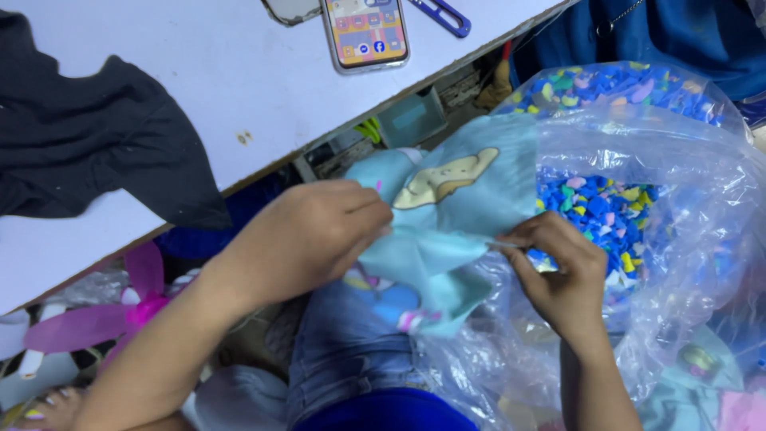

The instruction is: Stuffing a small fabric pillowcase with colorful foam pieces from a large plastic bag at a sewing workstation.

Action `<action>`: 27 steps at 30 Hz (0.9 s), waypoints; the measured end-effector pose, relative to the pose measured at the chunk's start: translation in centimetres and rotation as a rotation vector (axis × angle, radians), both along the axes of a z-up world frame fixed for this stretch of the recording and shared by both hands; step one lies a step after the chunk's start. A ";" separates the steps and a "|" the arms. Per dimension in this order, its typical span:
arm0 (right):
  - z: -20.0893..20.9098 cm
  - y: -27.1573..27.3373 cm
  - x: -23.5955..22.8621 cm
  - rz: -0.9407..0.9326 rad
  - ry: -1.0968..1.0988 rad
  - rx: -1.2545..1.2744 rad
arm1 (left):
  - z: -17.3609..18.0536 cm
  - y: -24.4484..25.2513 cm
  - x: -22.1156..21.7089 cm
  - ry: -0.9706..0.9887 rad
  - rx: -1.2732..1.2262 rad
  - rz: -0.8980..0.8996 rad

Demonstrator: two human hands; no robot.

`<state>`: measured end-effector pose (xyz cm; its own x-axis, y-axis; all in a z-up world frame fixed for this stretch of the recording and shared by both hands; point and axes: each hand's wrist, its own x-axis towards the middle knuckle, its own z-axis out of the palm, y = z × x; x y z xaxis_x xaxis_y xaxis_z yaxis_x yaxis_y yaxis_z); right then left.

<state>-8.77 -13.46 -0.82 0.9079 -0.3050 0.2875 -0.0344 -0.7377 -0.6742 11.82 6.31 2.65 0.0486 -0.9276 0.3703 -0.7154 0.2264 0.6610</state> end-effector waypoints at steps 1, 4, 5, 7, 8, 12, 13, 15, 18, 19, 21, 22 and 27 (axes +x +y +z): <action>-0.2 0.0 0.1 -0.085 -0.148 -0.130 | -0.3 0.1 0.3 -0.327 -0.106 0.044; -2.1 -0.3 -1.5 -0.190 -0.374 -0.438 | 3.3 0.1 -0.6 -0.769 -0.479 0.126; -2.3 -0.3 -1.6 -0.199 -0.376 -0.438 | 3.2 0.1 -0.8 -0.771 -0.482 0.117; -2.7 -0.2 -1.8 -0.090 -0.598 -0.554 | 2.7 0.2 -1.3 -0.891 -0.578 0.122; -3.0 -0.4 -2.3 -0.094 -0.600 -0.556 | 2.1 0.2 -1.4 -0.892 -0.580 0.119; -3.9 -1.1 -4.1 0.017 -0.557 -0.664 | -0.3 -0.3 -2.2 -0.786 -0.653 0.156; -4.1 -1.2 -4.5 0.031 -0.515 -0.682 | -0.8 -0.5 -2.4 -0.756 -0.694 0.153; -2.3 -0.7 -3.0 0.101 -0.405 -0.462 | -1.7 -1.0 -3.2 -0.734 -0.729 0.163; -1.9 -0.5 -3.3 0.102 -0.313 -0.087 | -2.8 -1.7 -4.4 -0.674 -0.790 0.174; -2.1 -0.6 -3.8 0.037 -0.336 0.062 | -3.2 -2.0 -4.9 -0.641 -0.823 0.176; 0.1 0.2 -2.0 0.089 -0.230 0.046 | -3.0 -2.0 -5.3 -0.636 -0.824 0.158; 1.1 0.5 -0.9 0.144 -0.130 0.031 | -2.9 -2.1 -5.3 -0.639 -0.827 0.140; 1.2 0.5 1.8 0.528 0.076 0.221 | -2.8 -1.7 -5.8 -0.611 -0.836 0.121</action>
